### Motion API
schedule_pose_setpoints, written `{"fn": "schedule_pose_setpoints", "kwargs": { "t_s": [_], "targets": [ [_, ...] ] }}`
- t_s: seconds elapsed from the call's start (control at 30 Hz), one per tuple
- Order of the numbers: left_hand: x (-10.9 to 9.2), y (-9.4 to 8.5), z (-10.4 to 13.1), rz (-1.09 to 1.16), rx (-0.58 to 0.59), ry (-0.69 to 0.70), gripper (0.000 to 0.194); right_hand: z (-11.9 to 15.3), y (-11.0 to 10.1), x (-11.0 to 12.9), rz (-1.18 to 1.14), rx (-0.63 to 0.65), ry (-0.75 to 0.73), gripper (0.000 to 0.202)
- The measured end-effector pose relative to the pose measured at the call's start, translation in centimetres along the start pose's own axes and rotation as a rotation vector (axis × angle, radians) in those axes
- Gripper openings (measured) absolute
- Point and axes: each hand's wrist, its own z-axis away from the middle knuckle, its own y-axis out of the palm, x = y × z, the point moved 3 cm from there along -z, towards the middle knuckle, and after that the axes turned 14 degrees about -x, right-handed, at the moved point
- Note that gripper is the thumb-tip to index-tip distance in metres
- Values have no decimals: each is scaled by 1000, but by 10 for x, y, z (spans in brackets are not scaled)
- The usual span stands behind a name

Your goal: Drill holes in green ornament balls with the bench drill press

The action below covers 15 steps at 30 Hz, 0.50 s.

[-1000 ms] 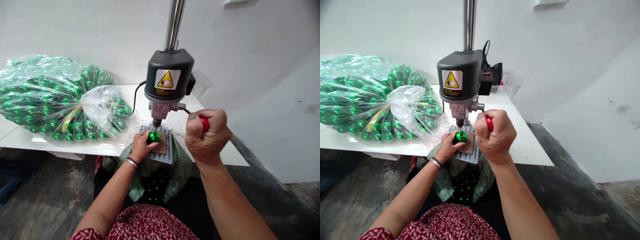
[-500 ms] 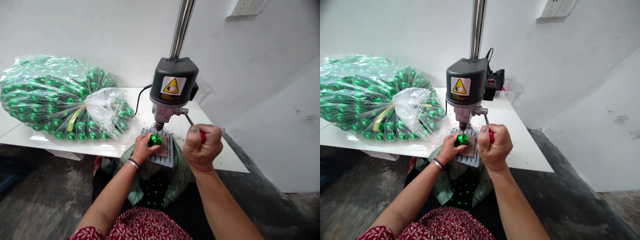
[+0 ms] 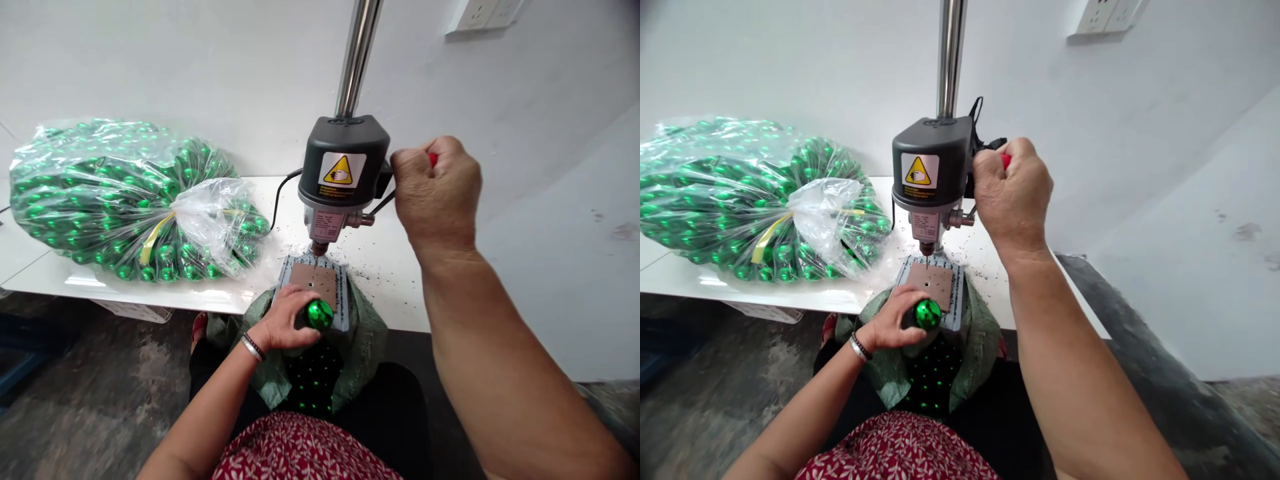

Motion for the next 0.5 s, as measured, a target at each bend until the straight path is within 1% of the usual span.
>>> {"fn": "schedule_pose_setpoints", "kwargs": {
  "t_s": [0.07,0.1,0.13,0.17,0.2,0.27,0.33,0.37,0.4,0.47,0.5],
  "targets": [
    [-6,0,11,-32,85,55,69,1,0,-1,11,-4,-8,24],
    [-8,0,16,-45,85,63,70,1,1,-2,16,-8,-11,23],
    [-7,-1,19,-53,51,60,66,1,1,-2,16,-14,-15,22],
    [-4,-4,22,-59,-17,41,59,1,1,-3,14,-20,-16,21],
    [1,-9,23,-66,-119,4,49,0,1,-3,8,-26,-20,21],
    [18,-25,23,-125,-385,-127,33,0,1,-3,-10,-40,-29,20],
    [39,-48,17,-278,-615,-299,31,0,2,-3,-27,-54,-35,21],
    [49,-59,12,-390,-662,-370,32,0,2,-4,-35,-58,-32,21],
    [58,-69,4,-502,-636,-415,31,0,1,-4,-43,-59,-28,20],
    [75,-85,-17,-659,-477,-491,31,0,1,-4,-55,-59,-17,20],
    [81,-90,-28,-684,-419,-490,32,0,1,-3,-59,-59,-14,20]
  ]
}}
